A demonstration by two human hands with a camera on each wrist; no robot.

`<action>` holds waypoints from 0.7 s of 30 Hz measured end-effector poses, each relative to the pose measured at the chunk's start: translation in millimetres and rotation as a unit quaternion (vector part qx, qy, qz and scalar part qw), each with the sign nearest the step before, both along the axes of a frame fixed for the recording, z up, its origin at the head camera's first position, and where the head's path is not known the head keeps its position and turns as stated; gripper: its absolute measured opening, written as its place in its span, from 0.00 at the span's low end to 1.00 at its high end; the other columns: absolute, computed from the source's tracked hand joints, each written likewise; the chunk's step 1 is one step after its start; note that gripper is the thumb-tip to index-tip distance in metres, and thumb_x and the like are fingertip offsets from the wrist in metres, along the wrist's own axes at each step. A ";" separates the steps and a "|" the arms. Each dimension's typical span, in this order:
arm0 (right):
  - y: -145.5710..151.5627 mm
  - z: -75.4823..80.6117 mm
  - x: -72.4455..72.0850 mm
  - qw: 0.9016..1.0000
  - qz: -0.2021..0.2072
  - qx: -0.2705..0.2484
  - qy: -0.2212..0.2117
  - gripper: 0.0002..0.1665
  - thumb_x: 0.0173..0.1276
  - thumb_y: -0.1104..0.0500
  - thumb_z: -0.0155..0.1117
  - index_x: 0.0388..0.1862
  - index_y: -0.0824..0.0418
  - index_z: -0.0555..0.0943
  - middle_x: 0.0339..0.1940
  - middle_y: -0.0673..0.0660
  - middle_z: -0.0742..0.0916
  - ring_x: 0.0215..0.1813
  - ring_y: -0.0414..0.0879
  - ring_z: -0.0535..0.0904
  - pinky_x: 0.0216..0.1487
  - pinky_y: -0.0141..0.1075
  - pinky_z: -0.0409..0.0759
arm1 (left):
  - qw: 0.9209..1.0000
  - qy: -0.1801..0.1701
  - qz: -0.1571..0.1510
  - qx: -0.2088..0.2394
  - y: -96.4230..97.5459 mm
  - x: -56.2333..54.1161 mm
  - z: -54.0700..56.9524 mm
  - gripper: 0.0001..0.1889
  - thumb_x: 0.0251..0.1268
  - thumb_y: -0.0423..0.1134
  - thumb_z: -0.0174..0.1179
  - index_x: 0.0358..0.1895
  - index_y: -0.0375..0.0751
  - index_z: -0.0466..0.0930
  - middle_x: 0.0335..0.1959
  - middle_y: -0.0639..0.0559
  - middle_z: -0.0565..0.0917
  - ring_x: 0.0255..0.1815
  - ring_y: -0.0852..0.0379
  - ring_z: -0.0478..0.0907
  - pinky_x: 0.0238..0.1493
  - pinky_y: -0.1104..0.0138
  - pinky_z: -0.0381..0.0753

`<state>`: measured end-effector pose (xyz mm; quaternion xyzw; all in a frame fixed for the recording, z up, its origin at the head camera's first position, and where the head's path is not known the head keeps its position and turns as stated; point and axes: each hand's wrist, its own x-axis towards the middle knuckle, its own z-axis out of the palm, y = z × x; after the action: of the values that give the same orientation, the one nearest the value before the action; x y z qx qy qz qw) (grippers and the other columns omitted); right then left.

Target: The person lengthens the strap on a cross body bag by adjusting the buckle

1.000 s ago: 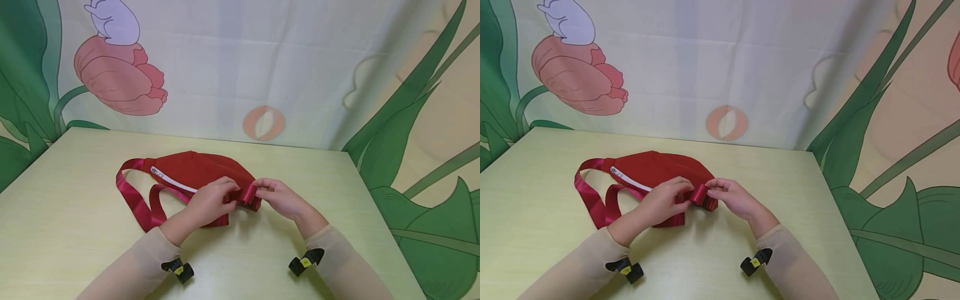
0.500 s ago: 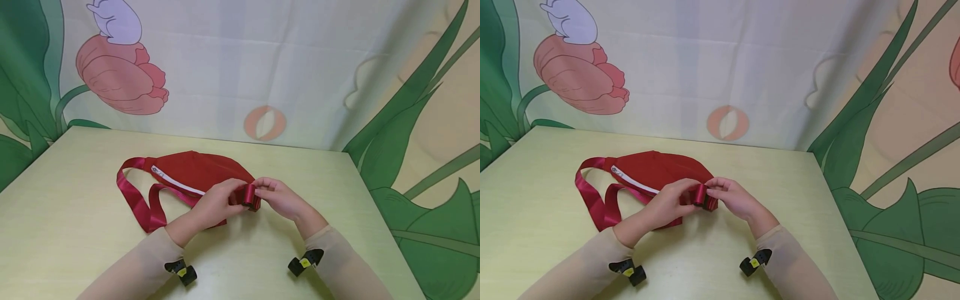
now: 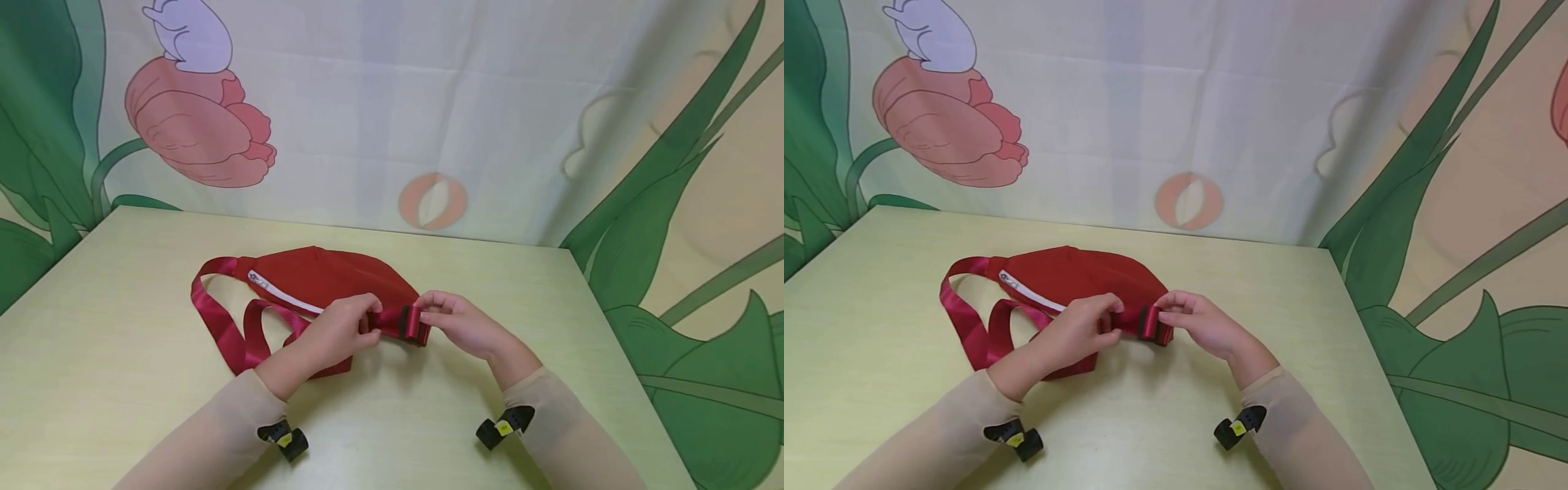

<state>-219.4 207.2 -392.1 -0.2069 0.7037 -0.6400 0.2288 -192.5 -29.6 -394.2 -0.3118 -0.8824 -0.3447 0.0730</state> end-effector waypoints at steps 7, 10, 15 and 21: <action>-0.8 -3.4 -1.9 1.000 -0.003 0.004 0.008 0.08 0.68 0.66 0.54 0.45 0.61 0.76 0.39 0.52 0.82 0.47 0.46 0.75 0.56 0.40 0.67 | 0.998 -0.016 -0.054 0.033 7.2 1.8 -1.3 0.27 0.52 0.34 0.68 0.58 0.38 0.71 0.43 0.51 0.77 0.30 0.61 0.73 0.33 0.71 0.76; -0.6 -3.6 -1.3 1.000 -0.004 0.006 0.009 0.08 0.69 0.65 0.54 0.46 0.62 0.76 0.40 0.52 0.82 0.48 0.47 0.75 0.57 0.42 0.66 | 0.991 -0.046 -0.099 0.079 10.0 3.1 -1.2 0.27 0.55 0.31 0.65 0.60 0.37 0.69 0.43 0.47 0.76 0.30 0.60 0.74 0.33 0.69 0.77; 1.8 -3.2 -1.0 1.000 0.000 0.010 0.006 0.08 0.69 0.65 0.54 0.46 0.63 0.75 0.41 0.53 0.82 0.49 0.48 0.75 0.59 0.44 0.63 | 0.978 -0.117 -0.091 0.148 7.4 2.9 0.9 0.15 0.61 0.31 0.60 0.52 0.38 0.77 0.40 0.49 0.78 0.33 0.58 0.75 0.36 0.67 0.78; 2.1 -6.0 -3.2 0.999 0.030 0.030 0.020 0.07 0.69 0.65 0.53 0.45 0.63 0.75 0.39 0.55 0.84 0.45 0.48 0.78 0.56 0.43 0.68 | 0.978 -0.142 -0.064 0.142 4.6 2.5 5.1 0.07 0.62 0.34 0.60 0.43 0.40 0.81 0.33 0.53 0.80 0.32 0.57 0.75 0.35 0.67 0.78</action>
<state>-222.6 209.3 -398.1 -0.2341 0.7202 -0.6074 0.2401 -190.0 -25.0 -389.1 -0.3021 -0.8042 -0.5109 -0.0316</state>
